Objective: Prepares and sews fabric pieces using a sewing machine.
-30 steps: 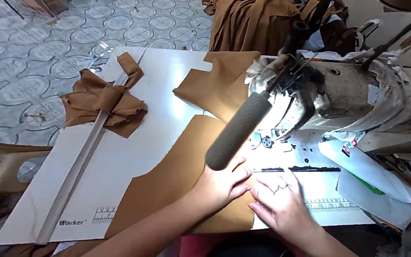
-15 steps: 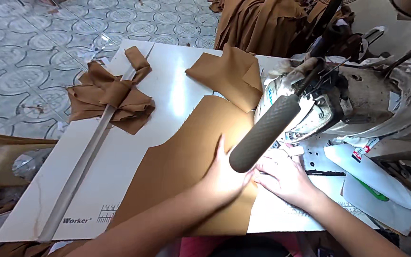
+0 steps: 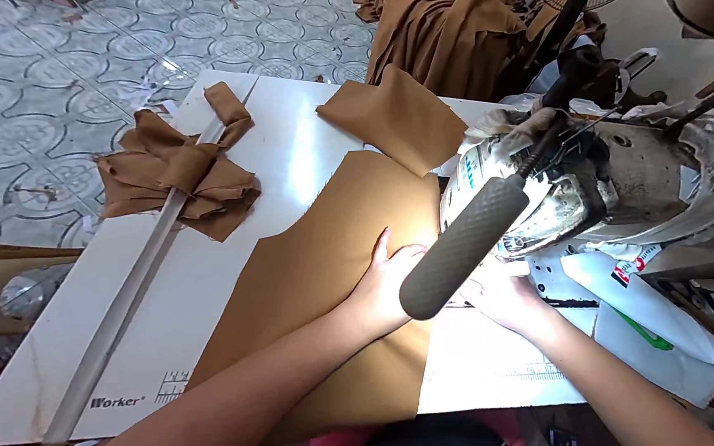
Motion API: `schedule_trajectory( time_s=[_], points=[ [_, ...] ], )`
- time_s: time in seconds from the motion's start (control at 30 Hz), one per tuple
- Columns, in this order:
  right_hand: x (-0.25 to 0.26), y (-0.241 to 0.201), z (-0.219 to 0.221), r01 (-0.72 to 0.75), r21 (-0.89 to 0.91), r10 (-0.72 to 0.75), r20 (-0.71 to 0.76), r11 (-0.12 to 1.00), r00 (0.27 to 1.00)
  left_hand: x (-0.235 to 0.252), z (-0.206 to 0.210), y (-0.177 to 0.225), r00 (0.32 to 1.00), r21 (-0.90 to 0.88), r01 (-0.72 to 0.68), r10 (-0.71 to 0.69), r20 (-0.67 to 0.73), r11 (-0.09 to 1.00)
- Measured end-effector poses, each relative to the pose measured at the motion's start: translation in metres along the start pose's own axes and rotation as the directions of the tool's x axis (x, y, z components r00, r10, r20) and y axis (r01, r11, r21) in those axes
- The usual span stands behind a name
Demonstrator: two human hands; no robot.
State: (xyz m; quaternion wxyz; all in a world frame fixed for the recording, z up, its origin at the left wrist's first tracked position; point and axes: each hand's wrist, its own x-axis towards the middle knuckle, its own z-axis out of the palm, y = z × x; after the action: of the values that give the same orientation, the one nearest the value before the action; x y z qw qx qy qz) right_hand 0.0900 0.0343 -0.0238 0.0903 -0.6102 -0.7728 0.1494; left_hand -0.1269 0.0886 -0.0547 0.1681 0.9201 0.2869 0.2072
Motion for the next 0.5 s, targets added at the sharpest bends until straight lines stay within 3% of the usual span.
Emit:
schedule_trajectory(
  time_s=[0.23,0.37,0.5],
  points=[
    [0.006,-0.003,0.001,-0.179,0.002,0.179,0.038,0.984,0.983,0.014,0.005,-0.019,0.994,-0.015,-0.073,0.071,-0.087,0.997],
    [0.004,0.000,0.006,-0.267,0.032,0.267,-0.011,0.963,0.964,0.034,-0.002,-0.039,0.996,-0.028,-0.094,0.094,-0.012,0.995],
    [0.003,-0.003,0.006,-0.241,0.058,0.246,-0.099,0.969,0.964,0.051,-0.014,-0.050,0.995,-0.053,-0.078,0.081,0.053,0.995]
  ],
)
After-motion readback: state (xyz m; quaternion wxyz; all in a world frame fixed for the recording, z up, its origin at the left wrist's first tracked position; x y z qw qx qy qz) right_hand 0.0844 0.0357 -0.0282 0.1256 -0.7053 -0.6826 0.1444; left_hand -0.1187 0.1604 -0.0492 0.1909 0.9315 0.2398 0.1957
